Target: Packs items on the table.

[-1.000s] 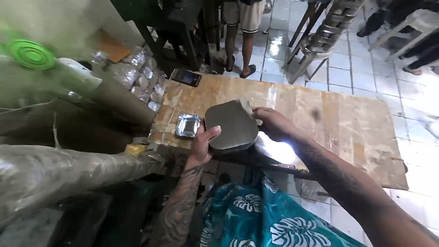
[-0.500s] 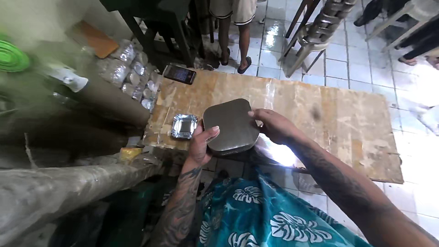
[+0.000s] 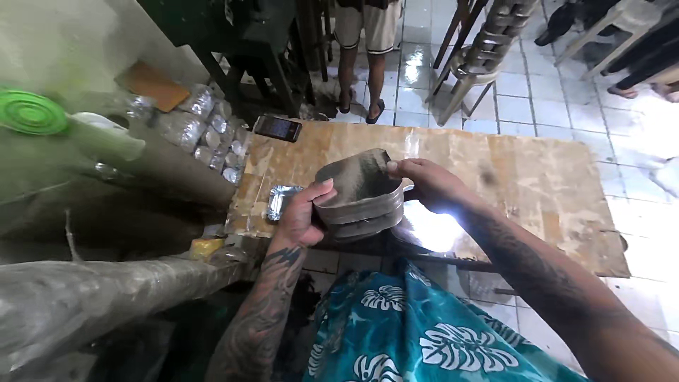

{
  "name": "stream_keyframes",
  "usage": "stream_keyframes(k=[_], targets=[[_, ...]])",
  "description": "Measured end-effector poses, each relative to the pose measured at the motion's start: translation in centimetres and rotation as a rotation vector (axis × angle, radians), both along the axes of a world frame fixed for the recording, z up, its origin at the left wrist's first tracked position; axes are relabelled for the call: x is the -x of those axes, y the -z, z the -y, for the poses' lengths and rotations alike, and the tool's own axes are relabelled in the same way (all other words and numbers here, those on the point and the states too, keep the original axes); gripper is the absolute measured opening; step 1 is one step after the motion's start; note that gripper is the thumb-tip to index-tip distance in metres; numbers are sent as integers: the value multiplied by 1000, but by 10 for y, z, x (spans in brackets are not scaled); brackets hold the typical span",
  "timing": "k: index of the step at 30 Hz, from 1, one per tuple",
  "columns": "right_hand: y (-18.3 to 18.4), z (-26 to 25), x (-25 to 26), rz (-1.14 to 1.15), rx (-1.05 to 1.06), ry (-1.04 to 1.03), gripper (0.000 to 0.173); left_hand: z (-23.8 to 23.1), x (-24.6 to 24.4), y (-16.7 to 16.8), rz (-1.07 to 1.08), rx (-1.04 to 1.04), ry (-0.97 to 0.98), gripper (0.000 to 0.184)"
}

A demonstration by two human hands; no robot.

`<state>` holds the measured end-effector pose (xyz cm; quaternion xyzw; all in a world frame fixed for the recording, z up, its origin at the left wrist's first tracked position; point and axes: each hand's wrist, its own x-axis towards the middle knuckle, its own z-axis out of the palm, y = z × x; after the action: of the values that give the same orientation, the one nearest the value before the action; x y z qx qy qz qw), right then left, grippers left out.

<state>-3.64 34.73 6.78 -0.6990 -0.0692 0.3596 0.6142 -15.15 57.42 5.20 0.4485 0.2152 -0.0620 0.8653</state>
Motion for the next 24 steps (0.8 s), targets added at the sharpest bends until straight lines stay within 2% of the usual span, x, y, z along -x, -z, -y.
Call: stream_keyframes(k=[3,5,8,9,10,12,14,15,17,18,20,21,23,24], targets=[[0,11,0,19,13,17,38,10,-3,-3,-11,30,9,13],[0,24,3,21,-27,35,42,17,-3,1,78,7,56,16],[1,53,10,-12,-226,41,79,39,-7,1,317,-111,135,60],[-1,62,16,-17,-299,70,79,51,-8,1,371,-184,141,70],[-1,70,22,-35,-367,136,64,66,-7,1,424,-259,147,76],[4,95,28,-76,-443,219,45,100,-7,8,520,-418,157,84],[15,133,26,-30,-426,180,36,134,-10,18,569,-552,173,90],[22,154,22,6,-428,152,28,152,-13,23,601,-591,190,88],[35,200,17,112,-415,105,24,187,-23,35,679,-689,218,86],[40,223,15,166,-391,151,35,206,-32,40,720,-707,235,86],[54,276,8,281,-382,199,81,249,-51,46,718,-665,292,94],[61,301,3,356,-374,210,89,273,-60,45,651,-621,325,102],[73,343,-14,532,-327,203,92,319,-84,44,463,-497,332,122],[83,360,-20,591,-291,213,92,340,-95,49,371,-404,338,122]])
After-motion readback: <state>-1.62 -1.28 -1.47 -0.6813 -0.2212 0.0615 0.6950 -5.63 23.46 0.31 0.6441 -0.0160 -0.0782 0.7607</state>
